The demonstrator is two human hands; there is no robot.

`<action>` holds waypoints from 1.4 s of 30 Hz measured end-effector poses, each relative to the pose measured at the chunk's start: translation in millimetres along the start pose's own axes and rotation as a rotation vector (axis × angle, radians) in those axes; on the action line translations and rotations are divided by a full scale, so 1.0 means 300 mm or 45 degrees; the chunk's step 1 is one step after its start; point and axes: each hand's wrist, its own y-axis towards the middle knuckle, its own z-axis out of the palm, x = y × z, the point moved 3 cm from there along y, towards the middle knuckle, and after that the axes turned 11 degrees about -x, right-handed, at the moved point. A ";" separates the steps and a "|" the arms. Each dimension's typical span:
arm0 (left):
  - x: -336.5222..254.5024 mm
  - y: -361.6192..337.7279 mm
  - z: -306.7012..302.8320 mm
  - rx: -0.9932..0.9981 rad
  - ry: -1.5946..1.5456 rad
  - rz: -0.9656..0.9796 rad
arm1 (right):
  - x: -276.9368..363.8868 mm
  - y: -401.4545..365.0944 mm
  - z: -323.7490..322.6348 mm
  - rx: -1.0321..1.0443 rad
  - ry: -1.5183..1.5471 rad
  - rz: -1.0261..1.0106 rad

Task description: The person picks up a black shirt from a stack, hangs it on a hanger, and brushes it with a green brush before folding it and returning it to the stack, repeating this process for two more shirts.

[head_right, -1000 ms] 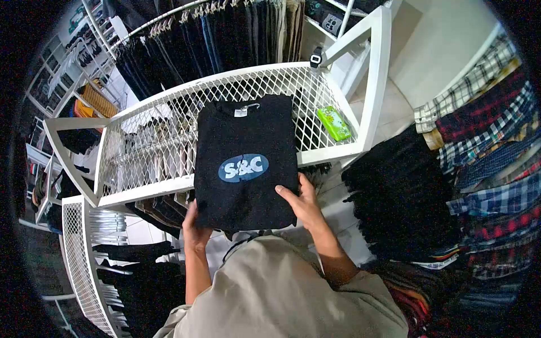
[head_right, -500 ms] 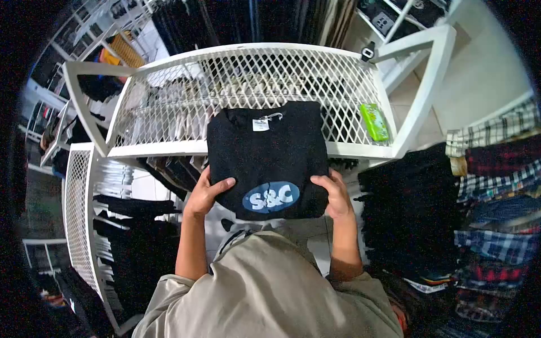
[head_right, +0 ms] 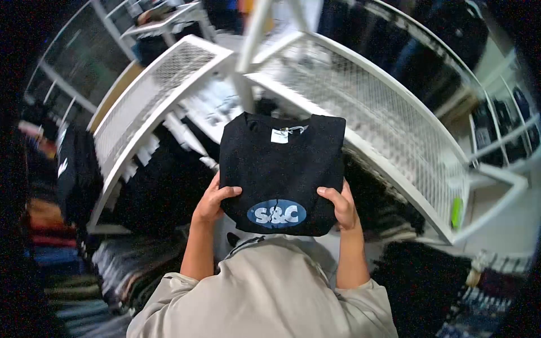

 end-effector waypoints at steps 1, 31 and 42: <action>-0.044 -0.038 -0.113 -0.071 -0.012 0.016 | -0.036 0.012 0.125 0.046 0.019 0.035; -1.254 -0.696 -2.130 -1.265 0.367 0.183 | -0.417 0.215 2.962 1.084 -0.806 0.056; -1.084 -0.773 -2.109 -1.400 0.457 0.855 | -0.389 -0.041 2.769 1.141 -0.485 -0.226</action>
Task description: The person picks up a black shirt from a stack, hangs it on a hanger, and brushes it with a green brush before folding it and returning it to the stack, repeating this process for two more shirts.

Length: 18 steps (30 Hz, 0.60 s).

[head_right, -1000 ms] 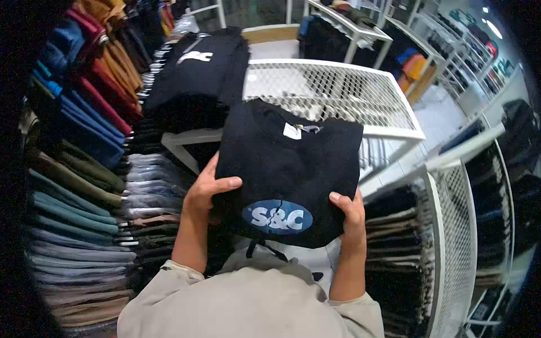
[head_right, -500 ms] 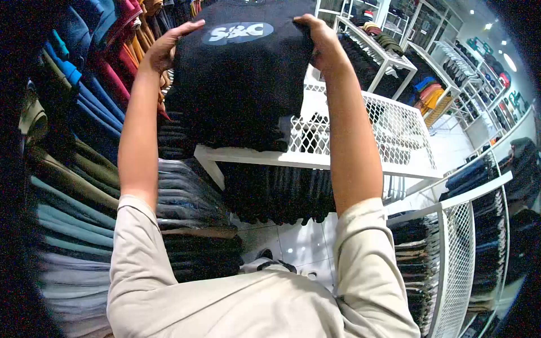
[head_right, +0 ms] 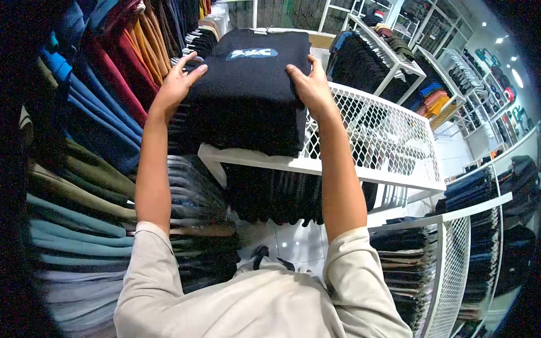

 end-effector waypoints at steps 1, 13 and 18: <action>0.017 -0.003 -0.007 -0.008 0.112 0.078 | 0.007 -0.006 0.002 0.027 0.072 -0.008; -0.144 0.092 0.141 -0.177 1.013 0.778 | 0.105 0.092 0.105 -0.352 -0.876 -0.807; 0.211 0.367 0.355 0.206 0.967 0.593 | -0.101 0.305 0.296 -0.310 -1.196 -0.754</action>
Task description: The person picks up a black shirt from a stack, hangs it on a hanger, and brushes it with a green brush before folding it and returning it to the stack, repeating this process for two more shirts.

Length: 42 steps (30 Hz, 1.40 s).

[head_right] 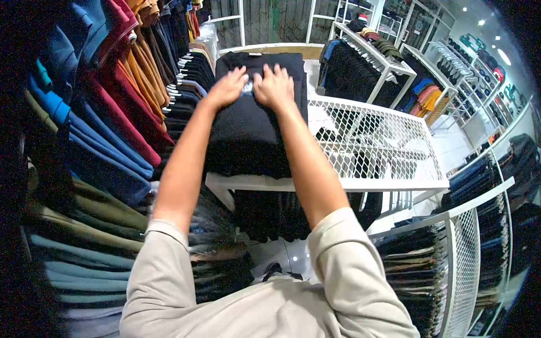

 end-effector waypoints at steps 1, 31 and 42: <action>-0.004 -0.008 0.001 -0.006 -0.003 0.006 | -0.017 -0.027 0.034 -0.002 0.042 0.056; -0.089 -0.221 -0.099 -0.011 0.150 0.163 | -0.054 -0.207 -0.164 0.070 0.236 0.062; -0.914 -1.186 0.280 -0.039 -0.566 -0.234 | -0.353 -1.157 -0.671 -0.047 0.600 0.561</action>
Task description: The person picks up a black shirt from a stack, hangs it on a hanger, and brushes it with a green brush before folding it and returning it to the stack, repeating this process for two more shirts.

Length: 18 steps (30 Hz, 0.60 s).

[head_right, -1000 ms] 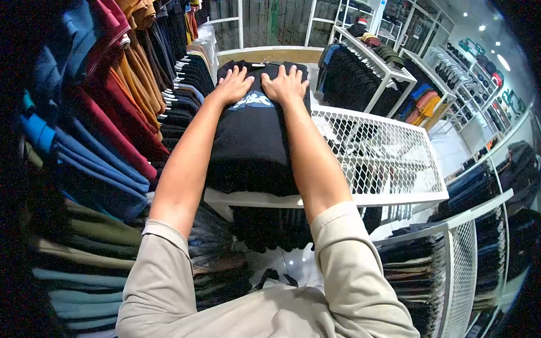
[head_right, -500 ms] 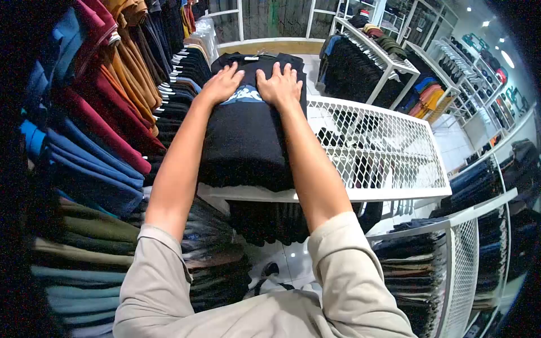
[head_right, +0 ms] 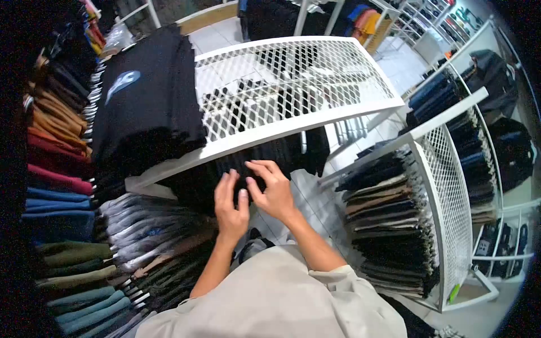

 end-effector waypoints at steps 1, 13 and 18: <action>-0.005 -0.049 0.071 0.105 -0.058 -0.091 | -0.071 -0.021 -0.057 -0.021 -0.041 0.111; 0.025 -0.098 0.887 0.791 0.097 -0.171 | -0.975 0.063 -0.420 -0.262 -0.334 0.364; 0.083 -0.073 1.120 0.785 0.221 -0.185 | -1.114 0.192 -0.419 -0.357 -0.493 0.210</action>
